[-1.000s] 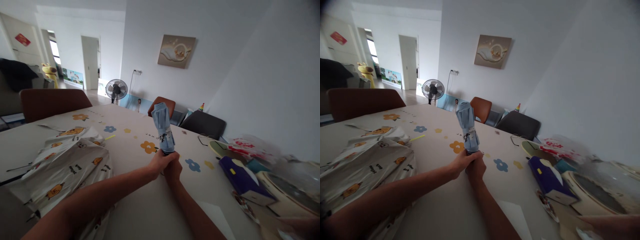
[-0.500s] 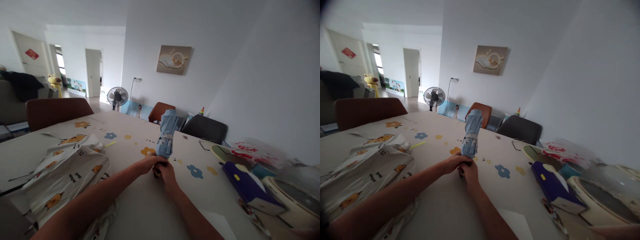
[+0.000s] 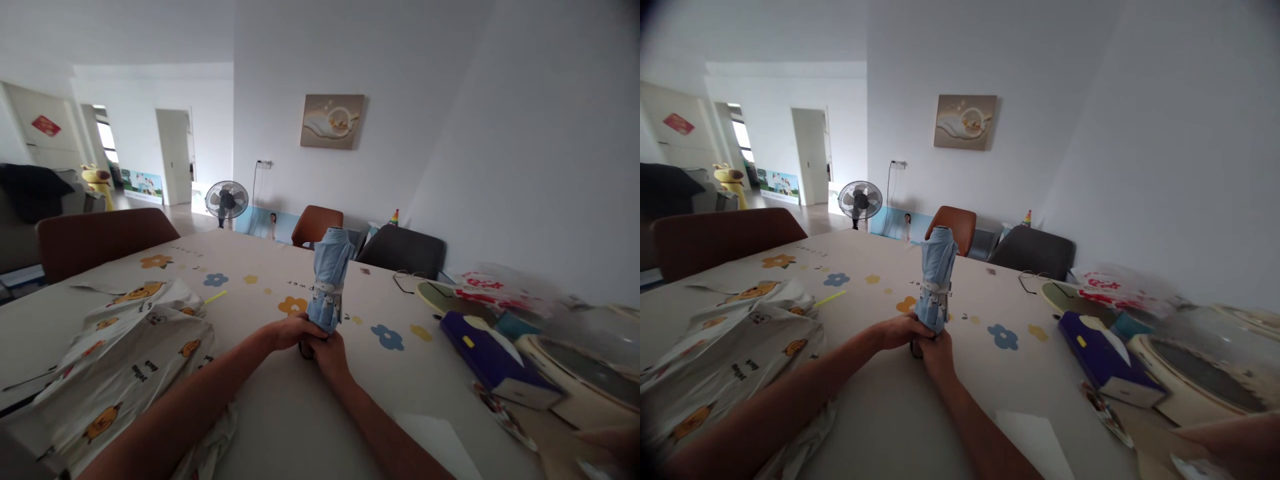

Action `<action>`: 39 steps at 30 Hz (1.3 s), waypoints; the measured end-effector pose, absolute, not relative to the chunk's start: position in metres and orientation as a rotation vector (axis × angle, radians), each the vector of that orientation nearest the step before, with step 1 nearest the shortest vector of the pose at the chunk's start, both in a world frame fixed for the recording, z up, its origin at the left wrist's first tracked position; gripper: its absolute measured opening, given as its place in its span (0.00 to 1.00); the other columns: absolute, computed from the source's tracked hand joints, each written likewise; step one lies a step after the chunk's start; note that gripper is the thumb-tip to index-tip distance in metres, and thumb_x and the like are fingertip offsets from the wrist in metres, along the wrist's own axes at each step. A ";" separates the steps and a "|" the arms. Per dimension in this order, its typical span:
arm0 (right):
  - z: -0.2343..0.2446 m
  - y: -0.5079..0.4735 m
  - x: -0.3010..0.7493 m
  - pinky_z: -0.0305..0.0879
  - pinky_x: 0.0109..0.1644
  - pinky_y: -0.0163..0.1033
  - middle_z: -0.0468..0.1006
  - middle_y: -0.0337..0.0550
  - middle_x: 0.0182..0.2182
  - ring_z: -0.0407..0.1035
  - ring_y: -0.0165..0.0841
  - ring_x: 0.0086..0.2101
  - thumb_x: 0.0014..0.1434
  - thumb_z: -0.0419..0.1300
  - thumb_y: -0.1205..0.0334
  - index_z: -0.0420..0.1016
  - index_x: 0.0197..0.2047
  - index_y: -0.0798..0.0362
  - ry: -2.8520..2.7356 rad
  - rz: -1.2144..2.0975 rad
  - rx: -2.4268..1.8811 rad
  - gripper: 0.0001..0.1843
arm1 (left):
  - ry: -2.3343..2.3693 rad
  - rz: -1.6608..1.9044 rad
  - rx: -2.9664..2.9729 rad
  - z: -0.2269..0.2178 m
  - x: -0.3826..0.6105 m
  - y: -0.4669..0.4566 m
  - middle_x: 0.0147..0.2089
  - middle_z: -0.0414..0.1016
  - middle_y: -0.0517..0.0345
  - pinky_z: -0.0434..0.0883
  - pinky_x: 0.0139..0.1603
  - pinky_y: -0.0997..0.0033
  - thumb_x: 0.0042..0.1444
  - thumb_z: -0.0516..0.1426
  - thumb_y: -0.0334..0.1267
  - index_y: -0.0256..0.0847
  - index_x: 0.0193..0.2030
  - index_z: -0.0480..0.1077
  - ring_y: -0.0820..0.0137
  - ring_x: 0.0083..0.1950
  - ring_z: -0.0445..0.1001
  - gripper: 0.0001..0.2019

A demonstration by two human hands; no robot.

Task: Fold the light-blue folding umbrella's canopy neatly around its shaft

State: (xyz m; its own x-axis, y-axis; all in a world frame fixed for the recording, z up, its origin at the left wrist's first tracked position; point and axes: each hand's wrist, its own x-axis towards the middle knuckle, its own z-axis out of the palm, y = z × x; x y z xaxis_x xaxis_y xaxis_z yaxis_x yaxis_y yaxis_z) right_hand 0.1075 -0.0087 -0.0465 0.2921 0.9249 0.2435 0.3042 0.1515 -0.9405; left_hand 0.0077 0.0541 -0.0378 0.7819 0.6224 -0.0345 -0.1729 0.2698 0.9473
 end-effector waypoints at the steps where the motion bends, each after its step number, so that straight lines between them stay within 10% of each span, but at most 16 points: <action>1: -0.048 -0.008 0.108 0.59 0.23 0.34 0.68 0.37 0.13 0.63 0.32 0.19 0.39 0.54 0.63 0.67 0.15 0.54 -1.232 0.672 -1.394 0.07 | 0.437 0.558 1.189 -0.038 0.008 0.054 0.26 0.71 0.55 0.65 0.30 0.71 0.34 0.64 0.35 0.33 0.31 0.71 0.71 0.28 0.70 0.14; 14: -0.046 -0.005 0.104 0.54 0.16 0.33 0.68 0.37 0.10 0.62 0.31 0.13 0.44 0.57 0.57 0.69 0.19 0.55 -1.013 0.747 -1.507 0.10 | 0.434 0.551 1.082 -0.038 0.011 0.051 0.23 0.64 0.64 0.56 0.21 0.76 0.41 0.63 0.41 0.37 0.33 0.67 0.78 0.20 0.62 0.15; 22: -0.052 -0.004 0.108 0.57 0.20 0.34 0.72 0.38 0.15 0.66 0.34 0.17 0.47 0.57 0.54 0.71 0.27 0.54 -1.045 0.491 -1.625 0.12 | 0.402 0.647 1.105 -0.017 -0.007 0.064 0.45 0.72 0.52 0.64 0.44 0.69 0.48 0.58 0.46 0.40 0.40 0.71 0.66 0.49 0.68 0.15; 39: -0.046 -0.016 0.098 0.53 0.27 0.35 0.76 0.46 0.27 0.71 0.38 0.28 0.53 0.55 0.53 0.67 0.36 0.53 -1.265 0.213 -1.951 0.12 | 0.571 1.168 1.251 0.008 0.021 0.023 0.31 0.69 0.55 0.64 0.35 0.74 0.43 0.62 0.42 0.35 0.33 0.68 0.73 0.33 0.67 0.13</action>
